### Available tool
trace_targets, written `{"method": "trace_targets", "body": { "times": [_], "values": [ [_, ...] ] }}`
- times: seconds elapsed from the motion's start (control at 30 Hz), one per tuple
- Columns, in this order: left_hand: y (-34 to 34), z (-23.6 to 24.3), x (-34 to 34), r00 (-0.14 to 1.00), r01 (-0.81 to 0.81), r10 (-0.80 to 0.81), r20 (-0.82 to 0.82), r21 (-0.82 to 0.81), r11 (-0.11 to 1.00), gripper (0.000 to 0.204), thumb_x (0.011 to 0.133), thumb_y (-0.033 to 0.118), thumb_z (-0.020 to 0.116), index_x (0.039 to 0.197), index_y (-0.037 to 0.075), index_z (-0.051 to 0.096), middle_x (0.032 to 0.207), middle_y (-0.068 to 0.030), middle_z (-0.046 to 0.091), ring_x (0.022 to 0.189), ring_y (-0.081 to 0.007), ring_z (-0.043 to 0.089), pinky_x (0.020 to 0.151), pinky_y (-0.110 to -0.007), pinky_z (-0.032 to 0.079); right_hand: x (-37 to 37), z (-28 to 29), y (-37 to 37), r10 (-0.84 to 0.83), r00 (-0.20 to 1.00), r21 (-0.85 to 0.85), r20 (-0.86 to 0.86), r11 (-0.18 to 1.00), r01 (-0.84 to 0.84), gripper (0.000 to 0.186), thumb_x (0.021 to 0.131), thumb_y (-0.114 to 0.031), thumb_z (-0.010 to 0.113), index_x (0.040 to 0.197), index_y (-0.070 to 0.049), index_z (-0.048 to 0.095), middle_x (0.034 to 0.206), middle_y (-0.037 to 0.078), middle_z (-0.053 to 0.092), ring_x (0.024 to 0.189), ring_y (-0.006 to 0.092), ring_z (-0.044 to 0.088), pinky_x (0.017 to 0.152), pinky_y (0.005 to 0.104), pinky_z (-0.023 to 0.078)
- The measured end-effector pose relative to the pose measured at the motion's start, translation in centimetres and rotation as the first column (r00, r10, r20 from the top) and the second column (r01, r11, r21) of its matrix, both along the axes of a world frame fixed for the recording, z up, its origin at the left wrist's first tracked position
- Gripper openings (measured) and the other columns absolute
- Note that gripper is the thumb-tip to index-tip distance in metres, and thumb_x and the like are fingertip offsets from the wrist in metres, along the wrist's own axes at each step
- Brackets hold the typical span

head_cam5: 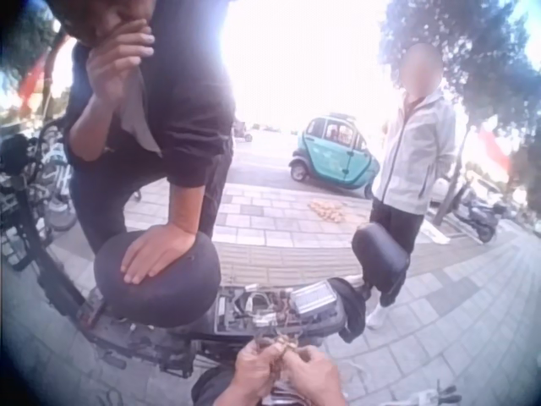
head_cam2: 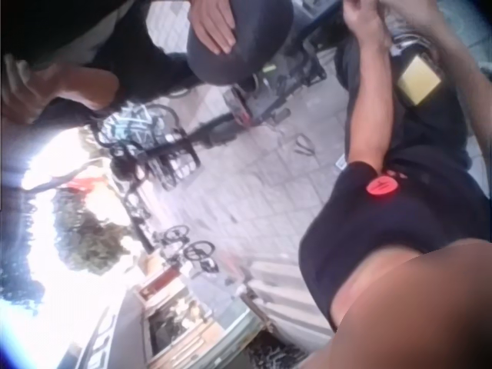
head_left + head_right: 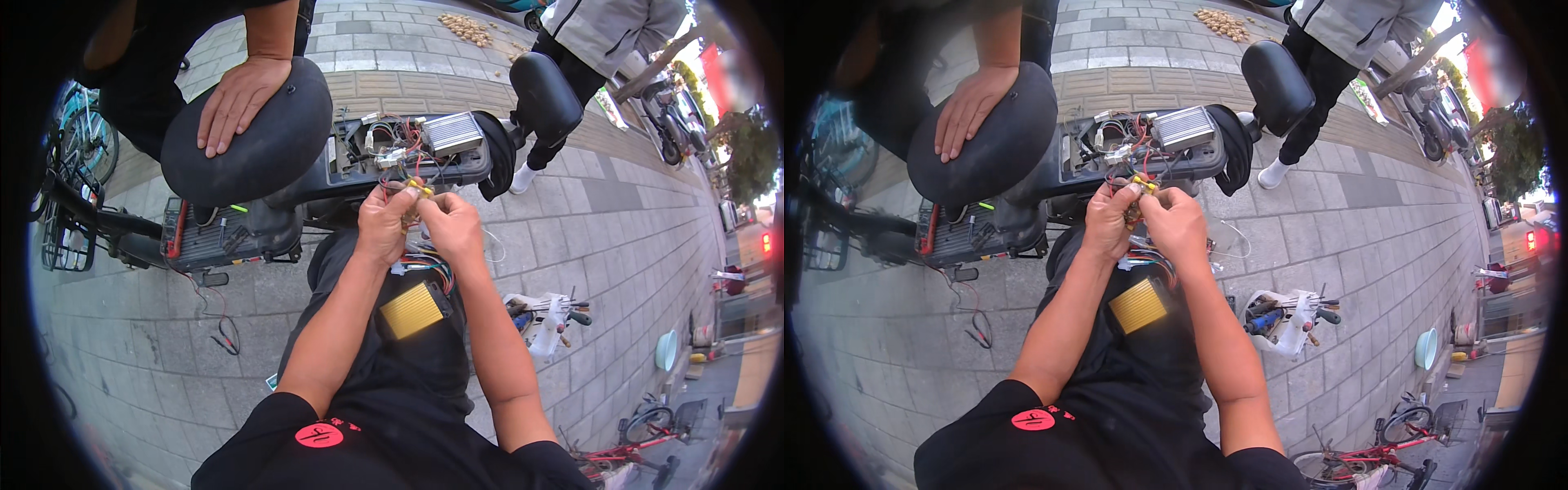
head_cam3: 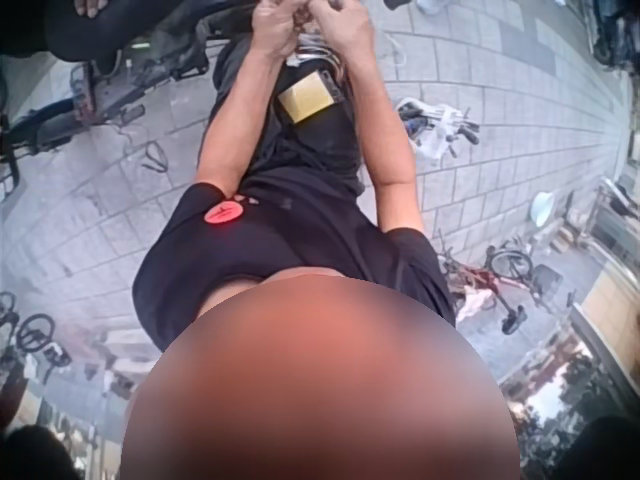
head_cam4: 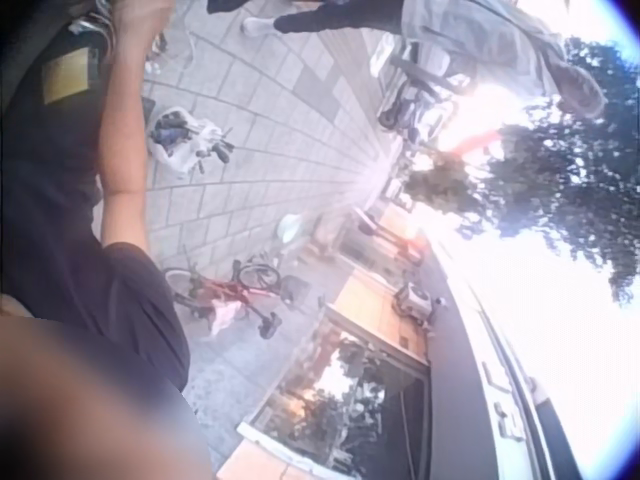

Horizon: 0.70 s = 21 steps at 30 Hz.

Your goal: The person repairs the electrical system of an electric scooter. They connect wires to a yellow circuit board, use a screwdriver to tighten connections, and test the assembly with a multimeter while another person holds the scooter seat.

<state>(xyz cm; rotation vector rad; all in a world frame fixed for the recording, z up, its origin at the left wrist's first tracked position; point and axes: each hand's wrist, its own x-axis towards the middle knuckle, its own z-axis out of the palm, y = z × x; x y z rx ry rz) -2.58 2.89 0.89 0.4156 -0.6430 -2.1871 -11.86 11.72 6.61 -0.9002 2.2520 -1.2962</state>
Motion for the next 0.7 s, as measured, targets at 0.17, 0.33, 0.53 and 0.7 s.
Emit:
{"method": "trace_targets", "body": {
  "times": [0.17,0.33,0.53,0.7],
  "values": [
    [0.2,-0.6,-0.2,0.998,-0.027,0.027,-0.063,-0.003,1.000,0.019,0.096,0.002,0.074,0.115,0.000,0.072,0.111,-0.0116,0.078,0.096,-0.0198,0.076,0.090,-0.035,0.062,-0.3,0.4,-0.2,0.042,0.978,0.010,0.205,0.999,-0.045,0.038,0.088,-0.027,0.077,0.099,0.009,0.074,0.085,0.012,0.077,0.075,0.0147,0.070,0.069,0.0342,0.056],
    [0.3,-1.2,-0.7,0.999,-0.054,0.054,-0.007,0.019,0.998,0.022,0.095,0.002,0.074,0.117,0.000,0.071,0.112,-0.0113,0.078,0.096,-0.0198,0.076,0.090,-0.034,0.061,-1.6,-0.4,-0.1,0.080,0.971,0.024,0.224,0.996,-0.087,0.035,0.087,-0.025,0.078,0.095,0.009,0.074,0.086,0.012,0.078,0.077,0.0153,0.071,0.070,0.0346,0.057],
    [0.2,-0.4,-0.4,0.998,-0.069,0.069,-0.012,0.019,0.997,0.019,0.095,0.002,0.073,0.113,0.000,0.069,0.110,-0.0112,0.077,0.094,-0.0191,0.075,0.089,-0.034,0.061,-0.3,1.2,0.3,0.099,0.994,-0.079,-0.056,0.992,-0.103,0.033,0.092,-0.020,0.081,0.110,0.005,0.070,0.085,0.008,0.075,0.075,0.0109,0.067,0.068,0.0298,0.054],
    [0.2,-0.4,-0.1,0.999,-0.006,0.010,-0.052,0.074,0.997,0.015,0.095,0.002,0.072,0.109,0.001,0.068,0.109,-0.0114,0.076,0.093,-0.0185,0.075,0.087,-0.034,0.061,0.1,2.1,0.4,0.112,0.990,0.003,-0.084,0.994,-0.112,0.038,0.091,-0.023,0.076,0.117,0.003,0.068,0.092,0.020,0.079,0.085,0.0291,0.078,0.079,0.0396,0.060]
  ]
}}
